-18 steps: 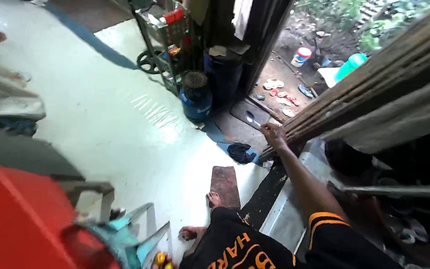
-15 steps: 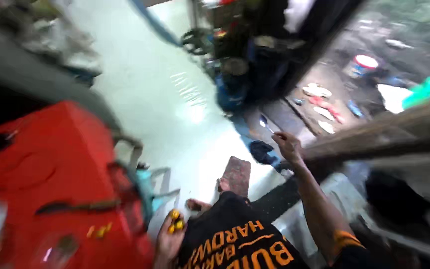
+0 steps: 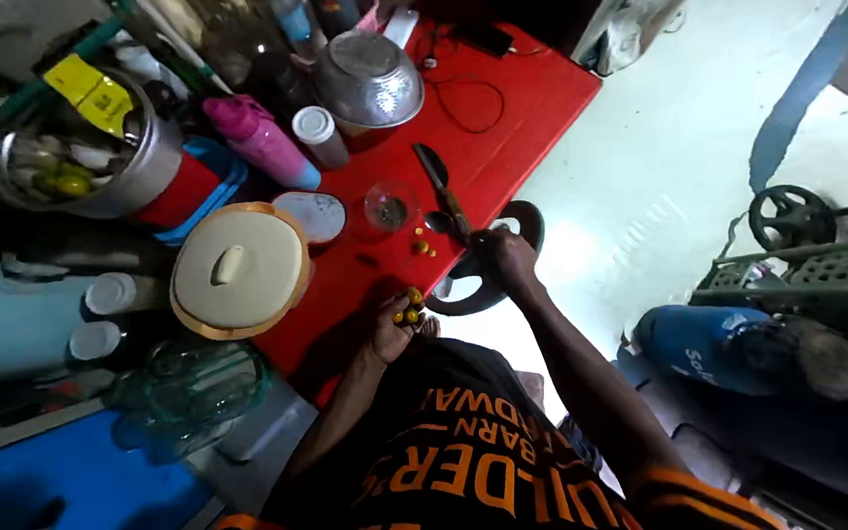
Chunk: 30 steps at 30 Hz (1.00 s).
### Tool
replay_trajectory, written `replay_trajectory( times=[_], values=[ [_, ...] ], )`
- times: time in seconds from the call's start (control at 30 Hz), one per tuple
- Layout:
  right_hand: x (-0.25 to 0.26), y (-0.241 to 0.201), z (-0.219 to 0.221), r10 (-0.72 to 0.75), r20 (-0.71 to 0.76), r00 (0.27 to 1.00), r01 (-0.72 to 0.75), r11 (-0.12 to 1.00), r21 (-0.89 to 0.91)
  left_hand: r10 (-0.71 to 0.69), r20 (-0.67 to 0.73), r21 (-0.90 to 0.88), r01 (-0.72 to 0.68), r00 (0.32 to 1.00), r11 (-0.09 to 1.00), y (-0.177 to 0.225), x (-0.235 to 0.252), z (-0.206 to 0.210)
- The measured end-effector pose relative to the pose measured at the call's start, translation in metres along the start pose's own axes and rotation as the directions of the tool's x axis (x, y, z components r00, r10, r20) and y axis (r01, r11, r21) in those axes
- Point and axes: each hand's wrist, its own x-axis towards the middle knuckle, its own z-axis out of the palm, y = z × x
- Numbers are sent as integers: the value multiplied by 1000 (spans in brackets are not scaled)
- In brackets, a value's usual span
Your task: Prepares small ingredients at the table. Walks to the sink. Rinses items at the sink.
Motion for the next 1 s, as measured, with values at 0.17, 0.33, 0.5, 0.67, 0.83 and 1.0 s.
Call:
replay_trajectory(
  times=[0.17, 0.33, 0.5, 0.67, 0.83, 1.0],
  values=[
    [108, -48, 50, -88, 176, 981, 127, 966, -225, 86, -91, 46, -82, 992, 996, 19, 22, -8],
    [141, -59, 80, -71, 275, 959, 151, 947, -283, 153, -121, 150, -135, 981, 979, 27, 34, -8],
    [127, -41, 78, -273, 61, 960, 279, 924, -263, 166, -101, 94, -157, 981, 983, 26, 45, -11],
    [43, -32, 90, -472, 68, 879, 434, 851, 295, 48, -130, -11, -50, 990, 999, 38, 49, -1],
    [34, -31, 126, -405, -48, 913, 366, 761, 536, 44, -11, -65, -44, 999, 997, 44, 65, 2],
    [60, -55, 113, -374, 37, 927, 325, 849, 417, -31, -44, -1, 31, 999, 1000, 61, 77, -1]
  ],
)
